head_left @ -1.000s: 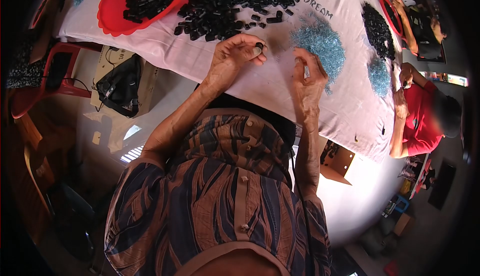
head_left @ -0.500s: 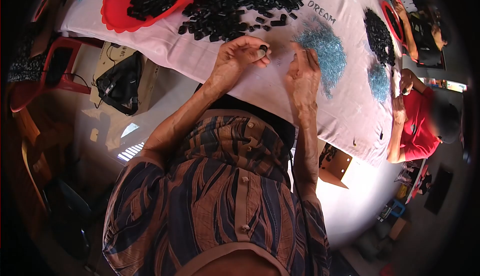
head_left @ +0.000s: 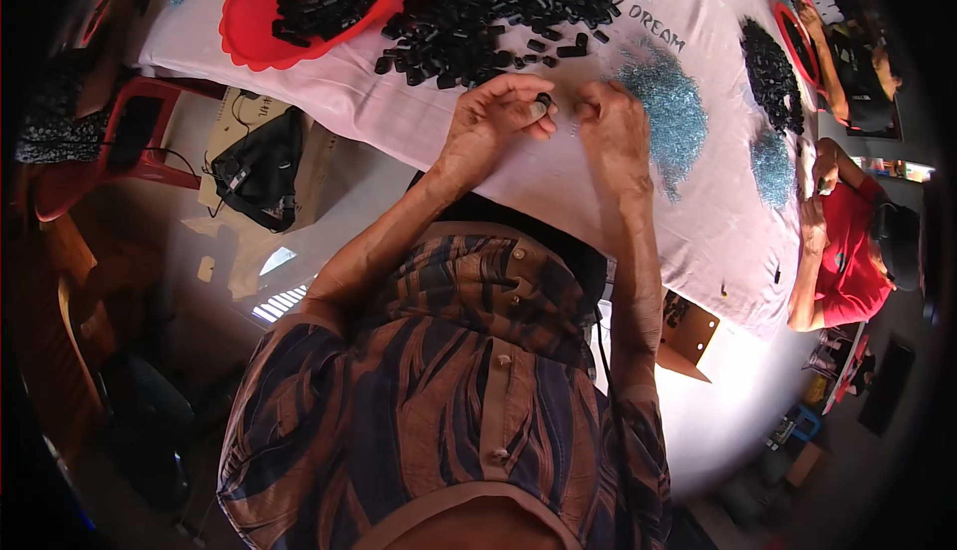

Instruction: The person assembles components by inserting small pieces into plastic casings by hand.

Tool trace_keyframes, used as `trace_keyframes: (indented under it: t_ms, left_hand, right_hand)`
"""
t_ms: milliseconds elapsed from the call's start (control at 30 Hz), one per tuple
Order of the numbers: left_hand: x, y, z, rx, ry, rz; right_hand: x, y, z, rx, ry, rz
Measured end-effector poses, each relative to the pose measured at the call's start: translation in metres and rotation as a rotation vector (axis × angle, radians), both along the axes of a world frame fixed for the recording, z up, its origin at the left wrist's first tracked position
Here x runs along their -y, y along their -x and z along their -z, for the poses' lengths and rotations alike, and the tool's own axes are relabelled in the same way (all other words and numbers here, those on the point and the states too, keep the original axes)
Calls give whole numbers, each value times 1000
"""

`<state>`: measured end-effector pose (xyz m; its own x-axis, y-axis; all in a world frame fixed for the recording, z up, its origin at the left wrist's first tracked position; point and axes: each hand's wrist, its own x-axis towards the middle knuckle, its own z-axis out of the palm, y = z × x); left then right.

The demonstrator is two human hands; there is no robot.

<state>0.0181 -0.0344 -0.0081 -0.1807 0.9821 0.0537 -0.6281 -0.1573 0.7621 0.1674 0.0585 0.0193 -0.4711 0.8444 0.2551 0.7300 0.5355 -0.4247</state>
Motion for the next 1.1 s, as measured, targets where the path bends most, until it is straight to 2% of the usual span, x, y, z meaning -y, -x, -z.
trace_keyframes:
  t_ms: [100,167,200,267,367,433,500,567,733,867,967,1100]
  left_hand:
    - [-1,-1,2,-23,2,1]
    - [-2,-2,3,-50,1,0]
    - [-2,-2,3,-54,0,3]
    - [-4,-1,1,-71,-1,17]
    - [-10,0,-3,-111,42,57]
    - [-17,3,-4,-339,-24,-25]
    - [-21,4,-8,-314,11,6]
    - [-26,4,-10,-290,47,36]
    - [-37,0,0,-366,-81,-15]
    - [-41,0,2,-384,-24,-28]
    - [-40,1,2,-430,-32,7]
    - [-40,-2,1,-418,-62,-14]
  right_hand:
    - [-6,-3,-3,-38,51,-107]
    - [-5,-5,-4,-239,143,-113]
    - [-7,-6,-2,-249,141,-109]
    - [-12,-9,8,-528,272,-177]
    - [-15,-11,16,-611,295,-207]
    - [-14,-11,14,-670,330,-215]
    - [-14,-11,14,-726,364,-228]
    - [-14,-10,17,-856,539,-143]
    - [-12,-12,9,-842,599,-145]
    - [-10,-13,8,-744,594,-164]
    - [-12,-13,16,-777,524,-165]
    - [-12,-14,10,-828,571,-174]
